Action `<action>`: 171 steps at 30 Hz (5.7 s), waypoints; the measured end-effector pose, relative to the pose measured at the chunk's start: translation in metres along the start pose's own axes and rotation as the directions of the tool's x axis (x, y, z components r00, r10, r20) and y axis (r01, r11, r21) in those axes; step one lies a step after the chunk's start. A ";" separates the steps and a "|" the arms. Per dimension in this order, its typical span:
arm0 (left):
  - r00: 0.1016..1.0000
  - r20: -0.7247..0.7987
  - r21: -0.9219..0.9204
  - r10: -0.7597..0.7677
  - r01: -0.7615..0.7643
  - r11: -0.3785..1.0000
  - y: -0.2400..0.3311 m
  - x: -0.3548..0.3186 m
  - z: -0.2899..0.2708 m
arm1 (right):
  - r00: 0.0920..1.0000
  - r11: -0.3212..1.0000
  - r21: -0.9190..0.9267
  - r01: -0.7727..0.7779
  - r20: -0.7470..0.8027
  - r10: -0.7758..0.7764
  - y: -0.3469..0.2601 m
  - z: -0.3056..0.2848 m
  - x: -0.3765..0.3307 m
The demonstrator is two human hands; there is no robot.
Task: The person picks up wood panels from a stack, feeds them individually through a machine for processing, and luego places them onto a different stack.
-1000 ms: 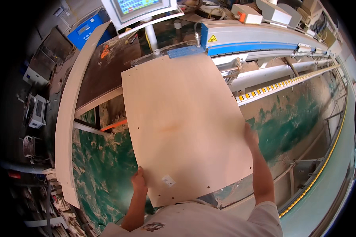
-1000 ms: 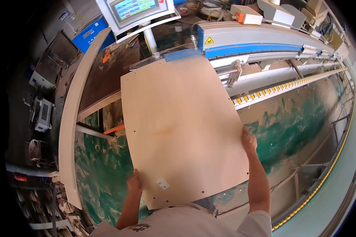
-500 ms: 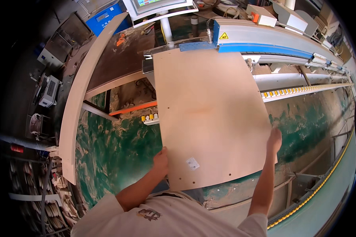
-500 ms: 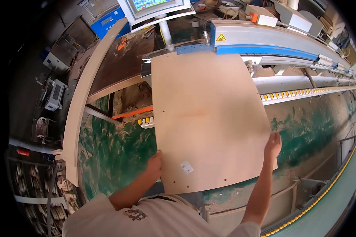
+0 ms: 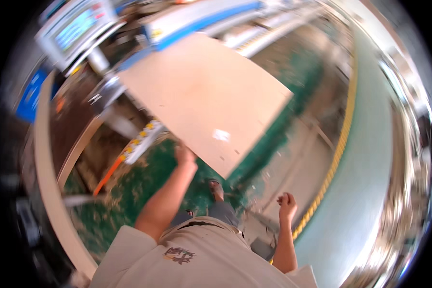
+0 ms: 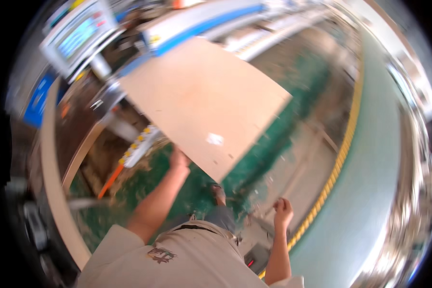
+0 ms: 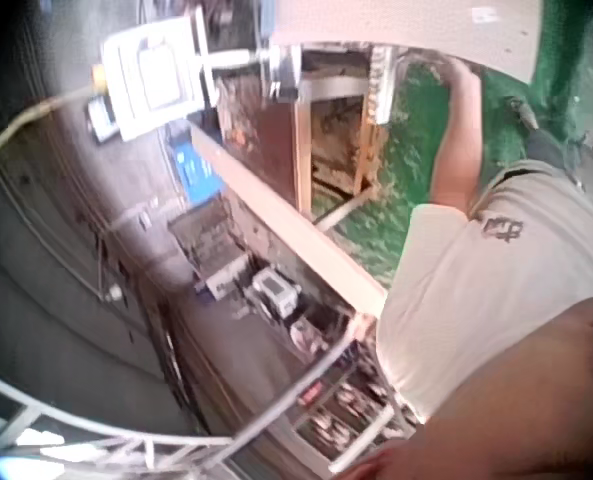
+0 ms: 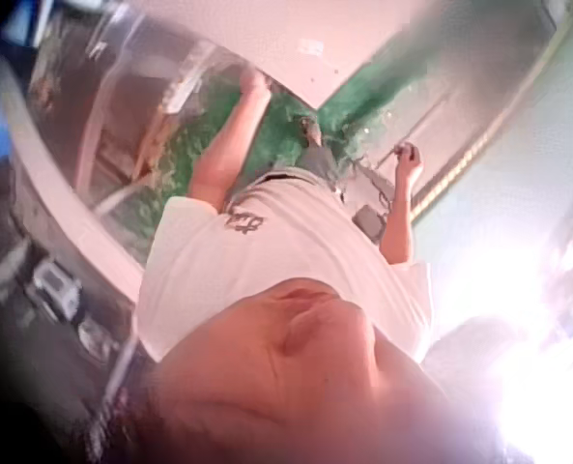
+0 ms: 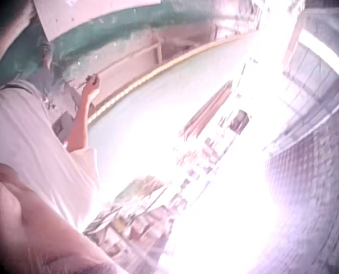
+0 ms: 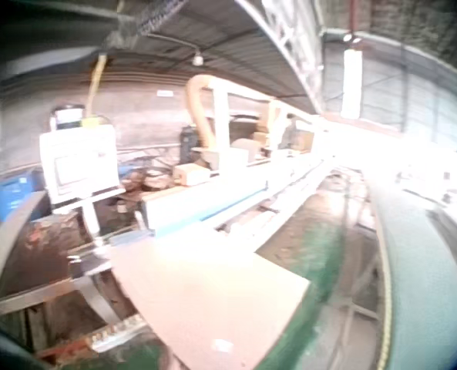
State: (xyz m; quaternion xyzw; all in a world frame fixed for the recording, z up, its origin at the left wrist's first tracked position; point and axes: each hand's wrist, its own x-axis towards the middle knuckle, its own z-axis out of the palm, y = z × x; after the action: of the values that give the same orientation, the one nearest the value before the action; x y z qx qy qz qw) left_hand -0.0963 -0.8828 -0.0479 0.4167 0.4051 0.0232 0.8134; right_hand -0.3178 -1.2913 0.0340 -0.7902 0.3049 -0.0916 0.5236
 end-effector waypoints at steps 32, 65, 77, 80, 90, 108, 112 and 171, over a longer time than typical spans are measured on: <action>-0.407 -0.011 0.285 -0.913 -0.877 0.387 -0.297 -0.792 -0.504 | -0.667 -0.054 0.688 -0.724 -0.676 0.313 0.435 -0.234 -1.322; -0.423 0.083 -0.132 -0.902 -0.902 0.411 -0.325 -0.957 -0.686 | -0.265 0.159 0.944 0.290 -0.081 0.961 0.460 0.013 -1.414; -0.478 -0.189 -0.827 -0.858 -0.394 0.401 -0.282 -1.163 -0.821 | -0.044 -0.063 0.684 0.726 0.137 0.990 0.403 0.132 -1.317; -0.476 -0.289 -0.773 -0.830 -0.396 0.496 -0.273 -1.165 -0.831 | -0.165 0.066 0.611 0.789 0.108 0.980 0.384 0.159 -1.328; -0.662 0.065 -0.426 -0.747 -0.695 0.579 -0.180 -1.084 -0.618 | -0.298 0.434 0.731 0.527 -0.319 0.900 0.358 0.016 -1.365; 0.609 0.760 0.544 -0.226 -0.406 0.734 0.024 -0.512 -0.484 | 0.588 0.960 0.264 -0.094 -0.764 0.268 0.175 -0.286 -0.915; 0.798 0.595 0.506 -0.091 -0.285 0.814 0.069 -0.414 -0.507 | 0.806 0.990 0.074 -0.118 -0.575 0.140 0.115 -0.234 -0.744; 0.864 -0.503 -0.121 -0.031 -0.035 0.992 0.304 0.083 -0.319 | 0.979 0.843 0.536 -0.042 0.191 -0.072 -0.096 0.271 -0.019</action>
State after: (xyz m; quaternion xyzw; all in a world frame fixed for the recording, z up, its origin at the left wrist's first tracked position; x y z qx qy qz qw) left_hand -0.1662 -0.4431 0.0071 0.3447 0.6007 0.1576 0.7039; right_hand -0.1701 -1.0456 0.0045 -0.6194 0.2056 -0.0960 0.7515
